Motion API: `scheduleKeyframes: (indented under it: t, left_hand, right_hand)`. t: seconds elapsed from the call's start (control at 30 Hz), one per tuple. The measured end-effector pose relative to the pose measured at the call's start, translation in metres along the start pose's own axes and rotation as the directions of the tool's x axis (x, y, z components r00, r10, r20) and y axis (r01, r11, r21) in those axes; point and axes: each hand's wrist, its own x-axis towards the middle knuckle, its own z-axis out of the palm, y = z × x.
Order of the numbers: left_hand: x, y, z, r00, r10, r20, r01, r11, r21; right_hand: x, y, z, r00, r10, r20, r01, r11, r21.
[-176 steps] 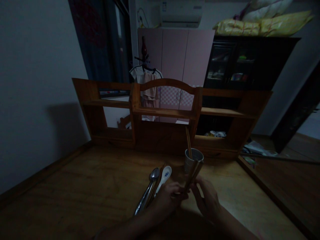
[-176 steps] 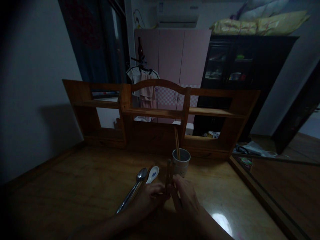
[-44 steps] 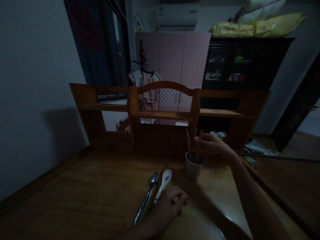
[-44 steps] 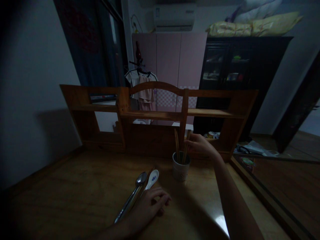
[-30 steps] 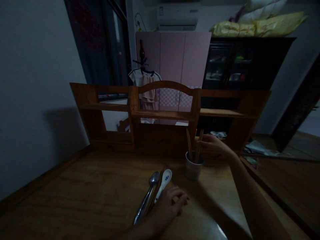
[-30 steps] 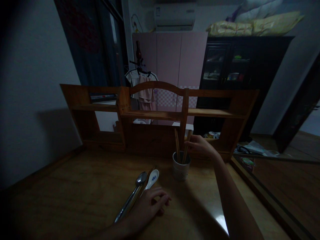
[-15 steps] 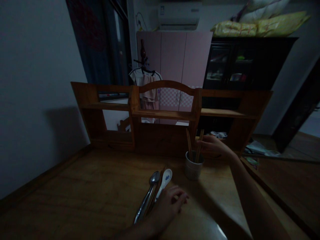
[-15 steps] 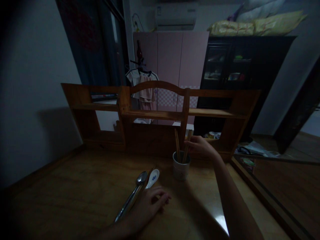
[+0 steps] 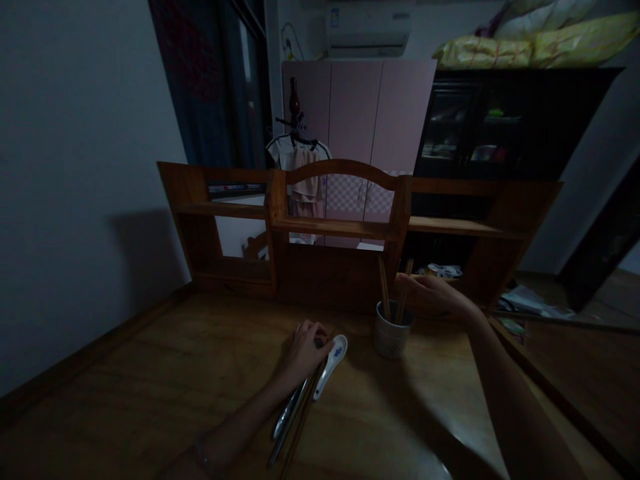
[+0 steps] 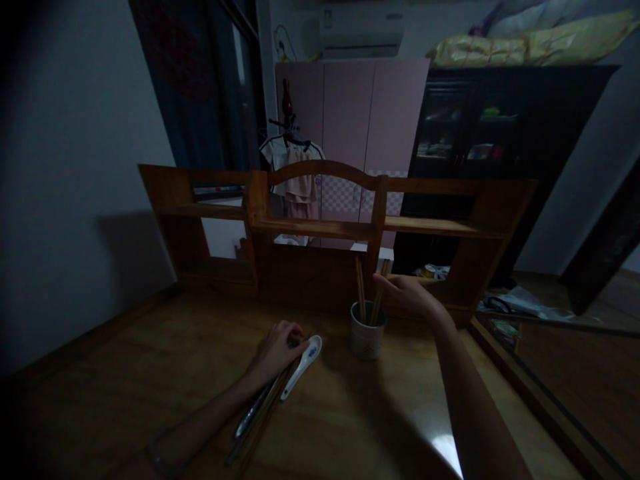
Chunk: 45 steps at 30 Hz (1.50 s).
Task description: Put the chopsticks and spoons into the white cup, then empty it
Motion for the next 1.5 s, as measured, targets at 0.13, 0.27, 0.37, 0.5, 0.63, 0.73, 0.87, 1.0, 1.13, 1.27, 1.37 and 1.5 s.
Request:
scheduleKeyframes:
  t: [0.13,0.27,0.37,0.5,0.63,0.73,0.87,1.0,1.13,1.27,1.37,1.5]
  left_hand:
    - [-0.004,0.001,0.005,0.999,-0.013,0.035,0.011,0.997,0.072]
    - [-0.008,0.002,0.008,0.999,0.025,0.032,-0.029,0.990,0.136]
    - [-0.009,0.001,0.010,0.999,0.034,0.038,-0.040,0.981,0.190]
    - [-0.009,-0.001,0.011,0.998,0.033,0.053,-0.044,0.975,0.218]
    - [-0.008,-0.004,0.012,0.998,0.042,0.052,-0.053,0.973,0.225]
    - [-0.007,-0.005,0.012,0.998,0.038,0.044,-0.047,0.976,0.214]
    - [-0.008,-0.003,0.009,0.997,0.074,0.033,-0.079,0.978,0.190]
    - [-0.011,0.002,0.006,0.991,0.131,0.030,-0.135,0.971,0.198]
    - [-0.012,0.005,0.004,0.982,0.187,-0.023,-0.179,0.963,0.202]
    - [-0.012,0.008,0.005,0.979,0.184,-0.090,-0.171,0.975,0.140]
    - [-0.008,0.011,0.005,0.967,0.176,-0.185,-0.171,0.984,0.043]
    - [-0.003,0.015,0.001,0.946,0.092,-0.311,-0.163,0.964,-0.210]
  right_hand:
    - [-0.003,-0.003,-0.007,0.998,0.018,-0.067,-0.025,0.994,-0.105]
    - [-0.006,-0.010,-0.012,0.991,0.011,-0.132,-0.038,0.980,-0.198]
    - [-0.010,-0.018,-0.015,0.986,0.014,-0.166,-0.051,0.974,-0.222]
    - [-0.014,-0.028,-0.020,0.981,0.025,-0.193,-0.074,0.965,-0.252]
    - [-0.014,-0.029,-0.025,0.980,0.067,-0.189,-0.106,0.974,-0.199]
    - [-0.014,-0.026,-0.029,0.977,0.100,-0.191,-0.130,0.980,-0.154]
    - [-0.016,-0.028,-0.034,0.967,0.131,-0.219,-0.164,0.976,-0.140]
    - [-0.019,-0.032,-0.038,0.957,0.141,-0.253,-0.181,0.973,-0.142]
    - [-0.020,-0.032,-0.040,0.950,0.132,-0.284,-0.175,0.975,-0.133]
    - [-0.020,-0.030,-0.041,0.943,0.128,-0.306,-0.168,0.980,-0.110]
    - [-0.020,-0.030,-0.042,0.940,0.148,-0.307,-0.188,0.977,-0.103]
    - [-0.020,-0.032,-0.042,0.935,0.111,-0.337,-0.155,0.982,-0.106]
